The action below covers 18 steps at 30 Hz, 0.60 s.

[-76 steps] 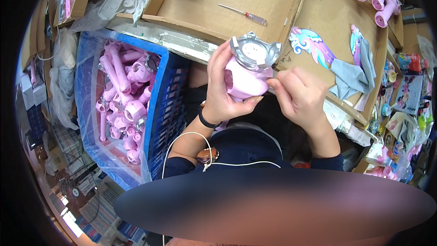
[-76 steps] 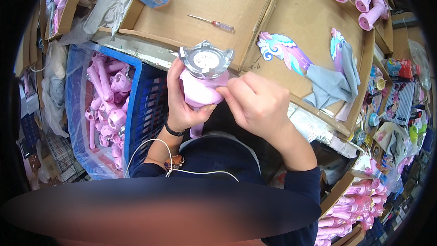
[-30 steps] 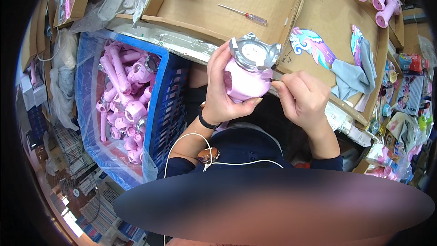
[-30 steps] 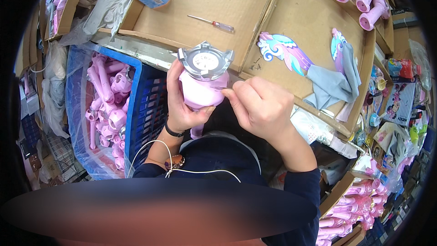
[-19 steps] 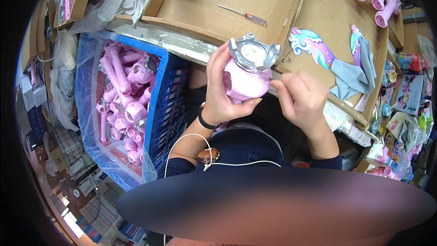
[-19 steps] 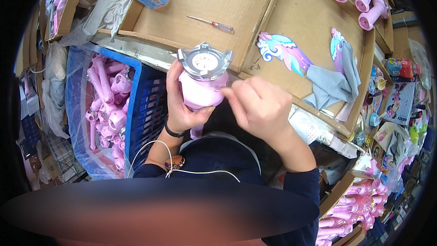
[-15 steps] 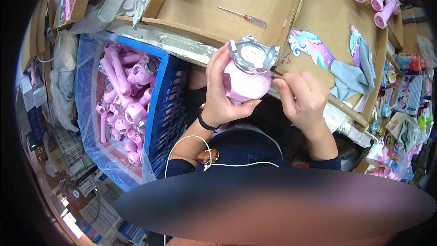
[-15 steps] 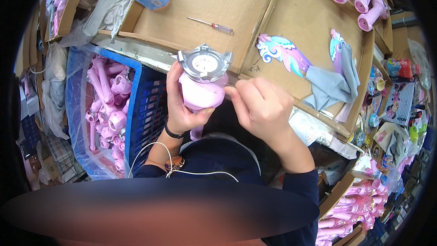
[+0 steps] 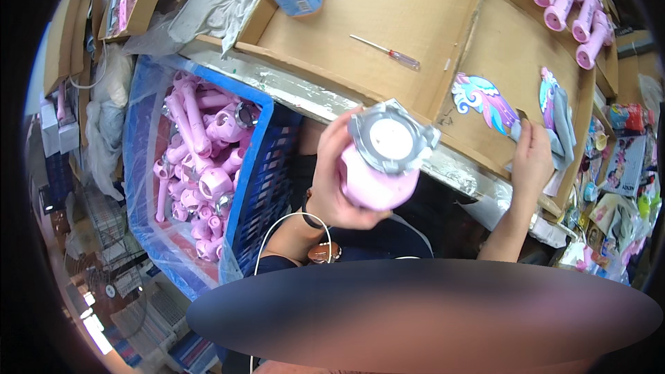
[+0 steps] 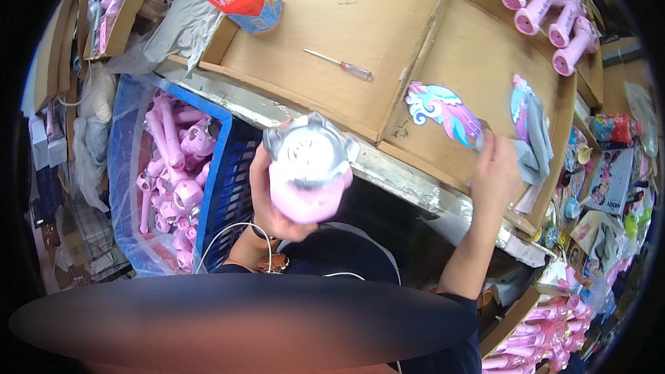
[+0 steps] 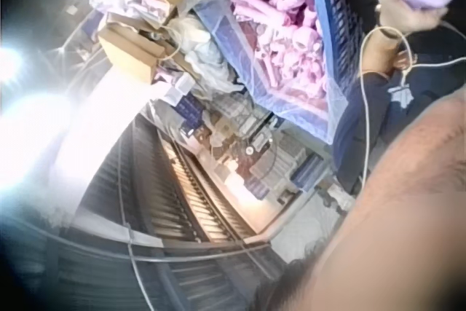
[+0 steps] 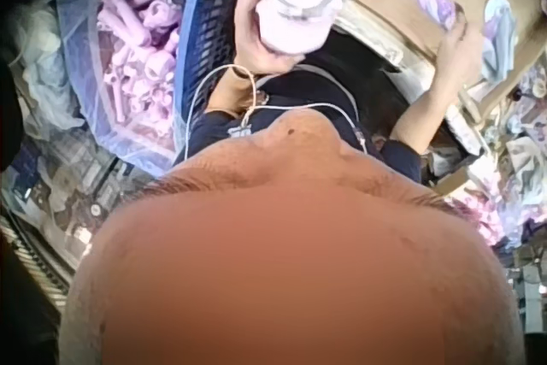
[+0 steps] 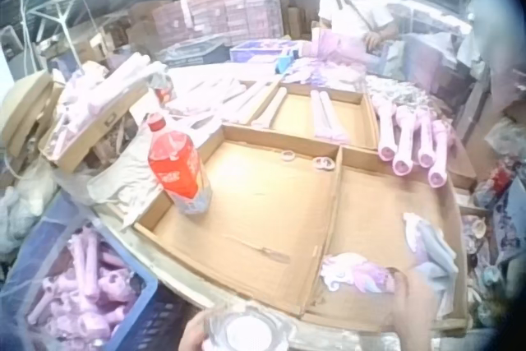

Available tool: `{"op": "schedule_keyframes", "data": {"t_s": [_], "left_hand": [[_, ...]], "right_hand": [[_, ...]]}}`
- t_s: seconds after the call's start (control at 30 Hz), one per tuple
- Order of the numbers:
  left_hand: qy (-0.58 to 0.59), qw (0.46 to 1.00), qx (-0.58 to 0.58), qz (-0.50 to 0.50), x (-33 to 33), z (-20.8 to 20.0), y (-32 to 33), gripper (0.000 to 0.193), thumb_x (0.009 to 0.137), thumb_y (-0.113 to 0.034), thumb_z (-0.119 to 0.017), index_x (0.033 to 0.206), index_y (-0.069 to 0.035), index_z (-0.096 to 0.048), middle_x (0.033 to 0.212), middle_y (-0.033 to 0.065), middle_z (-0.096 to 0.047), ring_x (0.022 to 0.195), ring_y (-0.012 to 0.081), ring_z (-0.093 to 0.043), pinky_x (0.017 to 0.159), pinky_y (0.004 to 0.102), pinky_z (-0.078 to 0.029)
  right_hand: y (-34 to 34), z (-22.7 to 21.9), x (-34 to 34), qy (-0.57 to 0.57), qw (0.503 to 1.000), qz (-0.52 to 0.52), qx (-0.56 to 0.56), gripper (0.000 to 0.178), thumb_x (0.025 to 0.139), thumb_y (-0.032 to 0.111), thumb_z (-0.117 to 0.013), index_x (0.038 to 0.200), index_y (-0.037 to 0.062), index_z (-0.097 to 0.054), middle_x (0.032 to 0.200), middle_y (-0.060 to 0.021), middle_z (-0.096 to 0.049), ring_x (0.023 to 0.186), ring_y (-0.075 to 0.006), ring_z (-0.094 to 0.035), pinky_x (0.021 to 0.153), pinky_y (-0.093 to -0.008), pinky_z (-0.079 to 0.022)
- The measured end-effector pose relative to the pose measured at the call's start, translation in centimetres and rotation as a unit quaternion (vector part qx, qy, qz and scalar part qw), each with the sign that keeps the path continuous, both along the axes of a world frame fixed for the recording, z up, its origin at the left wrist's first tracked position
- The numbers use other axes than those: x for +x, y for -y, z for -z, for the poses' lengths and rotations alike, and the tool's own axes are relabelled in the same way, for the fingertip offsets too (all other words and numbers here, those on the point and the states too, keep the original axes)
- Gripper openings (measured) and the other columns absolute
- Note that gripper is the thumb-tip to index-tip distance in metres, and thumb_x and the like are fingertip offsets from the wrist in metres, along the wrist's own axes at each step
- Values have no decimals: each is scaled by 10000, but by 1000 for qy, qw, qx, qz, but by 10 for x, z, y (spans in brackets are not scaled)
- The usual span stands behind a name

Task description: The person assembles pink toy wands by attaching a silver crown piece to the wand head, inserting a decorative wing sticker, and wiping the wand with a cloth. The person repeats this sequence on multiple wands, handling each one individually.

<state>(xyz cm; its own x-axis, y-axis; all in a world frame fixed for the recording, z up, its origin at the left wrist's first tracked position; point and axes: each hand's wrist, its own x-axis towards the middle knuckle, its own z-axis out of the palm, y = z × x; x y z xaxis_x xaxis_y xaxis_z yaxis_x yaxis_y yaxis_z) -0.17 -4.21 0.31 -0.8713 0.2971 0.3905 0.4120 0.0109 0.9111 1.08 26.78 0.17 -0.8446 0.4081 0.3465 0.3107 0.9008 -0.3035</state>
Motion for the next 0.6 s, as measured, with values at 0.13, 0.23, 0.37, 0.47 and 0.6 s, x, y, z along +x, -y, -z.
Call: {"op": "schedule_keyframes", "data": {"t_s": [0.13,0.23,0.37,0.47,0.6], "left_hand": [[132,989,61,39,19,-17,5,1123,512,-318,-867,1397,-10,-248,1388,255,-290,1293,379,-352,1060,458,-291],[65,994,80,45,13,-14,4,1149,534,-300,-863,1421,-12,-191,1414,236,-277,1306,339,-350,1073,431,-283],[12,995,93,38,-2,-1,4,1126,621,-275,-818,1443,-18,-92,1414,218,-294,1304,316,-351,1077,418,-275],[8,995,97,15,0,2,7,1140,633,-300,-822,1447,-13,-78,1417,212,-290,1310,303,-333,1076,420,-272],[-24,996,87,20,2,2,14,1182,626,-323,-851,1449,-6,-64,1429,204,-278,1311,304,-328,1076,417,-275]], "right_hand": [[-6,0,7,-13,999,-3,-43,236,928,210,-529,1006,15,-636,949,-150,-639,893,-313,-602,790,-366,-465],[20,-15,12,-145,983,-66,-87,189,917,156,-543,944,-1,-643,943,-141,-630,913,-290,-591,838,-373,-449],[84,-37,23,-212,884,-370,-189,464,922,492,-473,979,87,-692,1127,-155,-574,1070,-350,-525,925,-452,-405],[121,-35,23,-130,885,-415,-166,503,864,564,-515,1104,155,-681,1284,-177,-478,1227,-384,-395,1016,-482,-316],[138,-39,28,-161,777,-545,-271,420,867,524,-542,1100,205,-684,1372,-178,-411,1290,-399,-310,1059,-492,-233]]}}
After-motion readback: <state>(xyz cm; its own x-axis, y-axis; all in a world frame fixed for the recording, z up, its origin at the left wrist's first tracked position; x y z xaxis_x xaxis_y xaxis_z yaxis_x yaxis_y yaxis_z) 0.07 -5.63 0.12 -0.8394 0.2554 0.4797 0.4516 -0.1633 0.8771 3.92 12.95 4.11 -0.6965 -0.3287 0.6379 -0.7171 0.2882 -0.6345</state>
